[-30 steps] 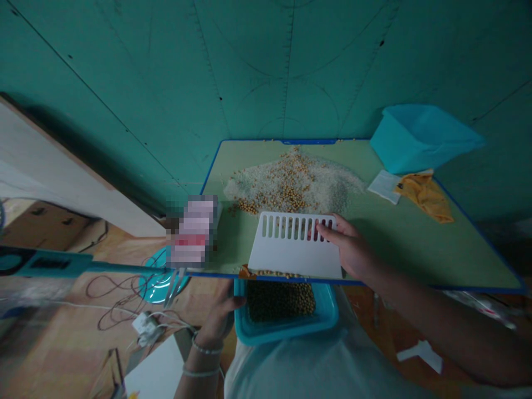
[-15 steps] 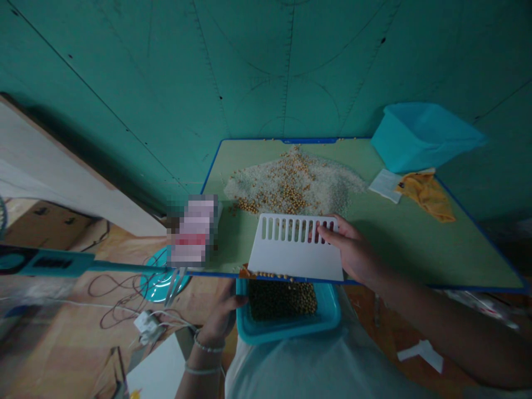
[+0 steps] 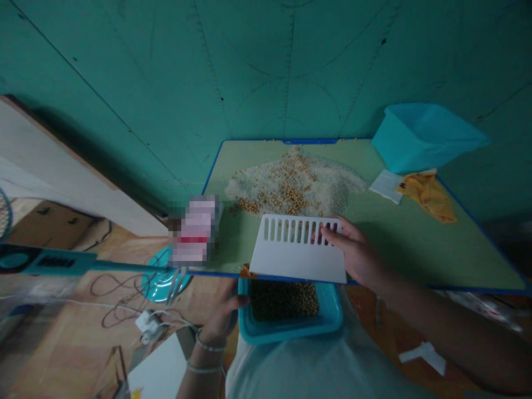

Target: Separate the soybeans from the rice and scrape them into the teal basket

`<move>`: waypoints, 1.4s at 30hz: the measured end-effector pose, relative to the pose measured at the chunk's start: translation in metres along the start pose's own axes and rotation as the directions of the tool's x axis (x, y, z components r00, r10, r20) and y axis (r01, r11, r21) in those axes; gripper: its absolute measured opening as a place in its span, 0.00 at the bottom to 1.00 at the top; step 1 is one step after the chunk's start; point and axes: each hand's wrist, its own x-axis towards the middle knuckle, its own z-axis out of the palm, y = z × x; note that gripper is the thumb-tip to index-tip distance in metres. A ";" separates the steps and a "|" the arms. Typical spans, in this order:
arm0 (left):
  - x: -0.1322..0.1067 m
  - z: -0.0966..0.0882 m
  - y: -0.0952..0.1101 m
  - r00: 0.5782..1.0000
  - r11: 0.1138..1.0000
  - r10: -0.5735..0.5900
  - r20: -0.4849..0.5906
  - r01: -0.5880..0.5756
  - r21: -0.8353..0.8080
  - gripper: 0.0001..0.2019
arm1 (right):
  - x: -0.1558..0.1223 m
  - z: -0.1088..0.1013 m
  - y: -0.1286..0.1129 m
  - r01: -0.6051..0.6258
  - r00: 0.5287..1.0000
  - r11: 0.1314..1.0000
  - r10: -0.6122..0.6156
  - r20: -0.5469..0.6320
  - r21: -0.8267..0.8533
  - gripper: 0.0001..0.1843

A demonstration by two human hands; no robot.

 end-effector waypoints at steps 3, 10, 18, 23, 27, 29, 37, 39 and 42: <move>-0.001 -0.001 0.000 1.000 1.000 -0.002 -0.009 0.002 0.000 0.28 | -0.001 0.000 -0.005 0.068 0.996 0.997 -0.067 -0.054 0.020 0.16; -0.003 -0.007 0.000 0.999 1.000 -0.025 -0.031 0.024 -0.011 0.30 | -0.011 -0.010 0.004 0.067 0.997 0.993 -0.063 0.052 -0.101 0.16; -0.002 -0.003 0.000 1.000 0.999 -0.026 0.006 0.026 -0.022 0.28 | 0.006 -0.012 0.013 0.145 0.989 0.979 -0.141 0.034 -0.142 0.15; -0.003 -0.002 -0.003 0.999 1.000 0.017 0.032 -0.017 -0.025 0.27 | 0.018 -0.011 0.005 0.216 0.973 0.972 -0.222 -0.060 -0.091 0.18; -0.003 -0.003 -0.006 0.997 0.997 -0.063 0.045 0.065 -0.045 0.24 | 0.009 -0.015 0.001 0.189 0.980 0.979 -0.192 -0.042 -0.084 0.19; -0.002 -0.003 -0.006 0.994 0.993 -0.103 0.033 0.105 -0.050 0.25 | 0.004 -0.016 0.004 0.149 0.989 0.982 -0.148 0.017 -0.114 0.18; 0.001 0.003 -0.003 0.993 0.994 -0.106 0.050 0.106 0.005 0.24 | 0.027 0.010 0.006 0.284 0.957 0.937 -0.265 0.117 -0.202 0.16; 0.000 0.004 -0.003 0.992 0.993 -0.120 0.040 0.120 -0.001 0.26 | 0.040 0.018 0.001 0.348 0.937 0.910 -0.330 0.116 -0.223 0.16; -0.001 0.004 -0.003 0.992 0.993 -0.120 0.029 0.120 -0.015 0.28 | 0.061 0.026 -0.004 0.452 0.892 0.857 -0.442 0.100 -0.248 0.14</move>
